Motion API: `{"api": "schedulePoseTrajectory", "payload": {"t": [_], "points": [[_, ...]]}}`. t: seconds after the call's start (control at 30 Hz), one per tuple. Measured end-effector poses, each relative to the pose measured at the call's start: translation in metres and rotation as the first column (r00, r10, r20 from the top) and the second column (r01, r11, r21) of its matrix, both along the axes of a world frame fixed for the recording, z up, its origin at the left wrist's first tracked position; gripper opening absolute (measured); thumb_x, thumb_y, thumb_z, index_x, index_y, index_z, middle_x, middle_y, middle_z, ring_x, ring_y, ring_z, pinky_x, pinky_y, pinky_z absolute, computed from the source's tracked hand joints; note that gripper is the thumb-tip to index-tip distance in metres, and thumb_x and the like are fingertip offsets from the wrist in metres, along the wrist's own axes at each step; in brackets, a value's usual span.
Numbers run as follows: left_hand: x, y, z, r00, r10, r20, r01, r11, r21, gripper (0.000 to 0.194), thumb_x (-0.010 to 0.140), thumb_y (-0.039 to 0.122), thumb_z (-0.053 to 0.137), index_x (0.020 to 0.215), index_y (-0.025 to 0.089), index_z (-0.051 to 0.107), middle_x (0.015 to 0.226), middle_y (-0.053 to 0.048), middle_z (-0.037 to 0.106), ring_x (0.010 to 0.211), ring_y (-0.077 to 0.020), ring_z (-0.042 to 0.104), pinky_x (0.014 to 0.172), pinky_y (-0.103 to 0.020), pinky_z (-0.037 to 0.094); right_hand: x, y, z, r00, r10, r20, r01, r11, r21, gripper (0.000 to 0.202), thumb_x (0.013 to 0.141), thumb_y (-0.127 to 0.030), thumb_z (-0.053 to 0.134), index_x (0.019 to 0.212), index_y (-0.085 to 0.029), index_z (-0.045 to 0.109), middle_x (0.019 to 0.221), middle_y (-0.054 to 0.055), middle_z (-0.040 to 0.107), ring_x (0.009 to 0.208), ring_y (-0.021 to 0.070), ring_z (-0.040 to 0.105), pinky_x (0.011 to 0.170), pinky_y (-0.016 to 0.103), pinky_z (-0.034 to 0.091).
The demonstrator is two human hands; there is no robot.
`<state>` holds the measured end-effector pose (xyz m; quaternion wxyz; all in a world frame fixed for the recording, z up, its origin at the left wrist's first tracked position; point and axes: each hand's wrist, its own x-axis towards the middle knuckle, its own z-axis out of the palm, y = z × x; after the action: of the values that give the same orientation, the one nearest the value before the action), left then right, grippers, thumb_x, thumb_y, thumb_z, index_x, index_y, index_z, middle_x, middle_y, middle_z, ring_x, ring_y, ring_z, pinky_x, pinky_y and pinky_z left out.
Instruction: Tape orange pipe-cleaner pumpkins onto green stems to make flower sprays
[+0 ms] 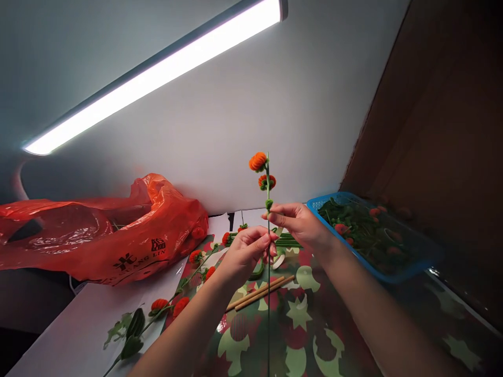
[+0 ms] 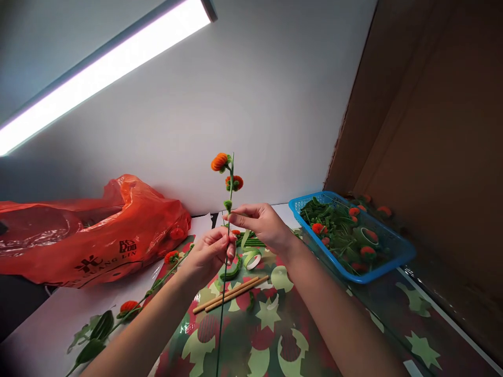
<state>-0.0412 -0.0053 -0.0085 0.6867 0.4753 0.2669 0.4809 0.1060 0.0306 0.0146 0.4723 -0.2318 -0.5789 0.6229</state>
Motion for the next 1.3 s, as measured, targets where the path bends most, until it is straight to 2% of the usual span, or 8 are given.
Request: {"api": "schedulePoseTrajectory", "payload": {"t": [0.4, 0.7, 0.9, 1.0, 1.07, 1.17, 1.23, 1.3], "points": [[-0.003, 0.000, 0.001, 0.996, -0.075, 0.048, 0.074, 0.997, 0.030, 0.022, 0.070, 0.034, 0.069, 0.069, 0.013, 0.060, 0.050, 0.002, 0.052, 0.047, -0.0063, 0.046, 0.045, -0.017, 0.034, 0.003, 0.001, -0.002, 0.996, 0.080, -0.030, -0.083, 0.988, -0.132, 0.015, 0.065, -0.032, 0.075, 0.071, -0.019, 0.072, 0.072, 0.000, 0.066, 0.071, 0.0104, 0.055, 0.074, 0.026, 0.040], [0.000, -0.001, 0.000, 0.994, -0.092, 0.053, 0.091, 0.996, 0.011, 0.024, 0.071, 0.036, 0.067, 0.068, 0.014, 0.057, 0.048, 0.003, 0.046, 0.046, -0.0071, 0.041, 0.044, -0.018, 0.034, -0.002, -0.003, 0.001, 0.966, 0.253, -0.053, -0.258, 0.957, -0.136, 0.018, 0.073, -0.035, 0.068, 0.077, -0.017, 0.069, 0.055, -0.003, 0.059, 0.057, 0.0109, 0.057, 0.063, 0.026, 0.043], [-0.003, 0.004, -0.004, 0.995, -0.098, -0.019, 0.098, 0.994, 0.037, 0.024, 0.075, 0.038, 0.061, 0.074, 0.015, 0.057, 0.052, 0.002, 0.048, 0.048, -0.0078, 0.043, 0.049, -0.020, 0.036, 0.000, -0.002, 0.002, 0.995, 0.092, 0.033, -0.091, 0.995, -0.035, 0.019, 0.068, -0.034, 0.071, 0.063, -0.017, 0.066, 0.057, -0.003, 0.056, 0.060, 0.0097, 0.051, 0.064, 0.025, 0.039], [-0.012, 0.008, -0.003, 0.967, -0.097, -0.237, 0.130, 0.983, 0.126, 0.027, 0.082, 0.037, 0.049, 0.084, 0.014, 0.061, 0.067, -0.003, 0.058, 0.059, -0.0121, 0.053, 0.057, -0.024, 0.041, 0.004, 0.000, 0.004, 0.992, -0.038, 0.121, 0.033, 0.998, 0.051, 0.018, 0.066, -0.034, 0.072, 0.062, -0.016, 0.067, 0.060, -0.003, 0.055, 0.062, 0.0093, 0.048, 0.064, 0.025, 0.036], [-0.018, 0.009, -0.001, 0.866, -0.047, -0.498, 0.174, 0.962, 0.212, 0.028, 0.084, 0.030, 0.041, 0.089, 0.014, 0.064, 0.076, -0.006, 0.062, 0.066, -0.0142, 0.056, 0.059, -0.025, 0.041, 0.006, 0.000, 0.006, 0.983, -0.078, 0.169, 0.066, 0.995, 0.074, 0.018, 0.066, -0.034, 0.072, 0.065, -0.016, 0.069, 0.063, -0.002, 0.056, 0.064, 0.0098, 0.048, 0.064, 0.025, 0.036], [-0.021, 0.007, -0.003, 0.557, 0.071, -0.827, 0.372, 0.869, 0.326, 0.022, 0.077, 0.022, 0.048, 0.086, 0.020, 0.068, 0.077, -0.002, 0.064, 0.067, -0.0139, 0.055, 0.059, -0.024, 0.038, 0.009, 0.000, 0.008, 0.974, -0.093, 0.208, 0.078, 0.994, 0.079, 0.018, 0.065, -0.034, 0.072, 0.065, -0.016, 0.069, 0.064, -0.002, 0.057, 0.065, 0.0104, 0.047, 0.064, 0.026, 0.035], [-0.015, 0.004, -0.009, 0.369, 0.111, -0.923, 0.539, 0.783, 0.310, 0.018, 0.066, 0.022, 0.061, 0.081, 0.025, 0.071, 0.078, 0.000, 0.065, 0.067, -0.0142, 0.055, 0.058, -0.024, 0.037, 0.009, -0.001, 0.008, 0.971, -0.093, 0.218, 0.078, 0.994, 0.076, 0.017, 0.065, -0.033, 0.072, 0.064, -0.016, 0.068, 0.061, -0.003, 0.056, 0.064, 0.0102, 0.047, 0.064, 0.026, 0.035], [-0.006, 0.001, -0.019, 0.262, 0.116, -0.958, 0.627, 0.734, 0.260, 0.027, 0.055, 0.021, 0.071, 0.082, 0.027, 0.072, 0.083, 0.001, 0.065, 0.067, -0.0148, 0.056, 0.055, -0.023, 0.035, 0.009, -0.001, 0.008, 0.974, -0.076, 0.212, 0.063, 0.996, 0.068, 0.016, 0.066, -0.032, 0.071, 0.063, -0.017, 0.068, 0.060, -0.003, 0.056, 0.063, 0.0101, 0.047, 0.065, 0.027, 0.035]]}}
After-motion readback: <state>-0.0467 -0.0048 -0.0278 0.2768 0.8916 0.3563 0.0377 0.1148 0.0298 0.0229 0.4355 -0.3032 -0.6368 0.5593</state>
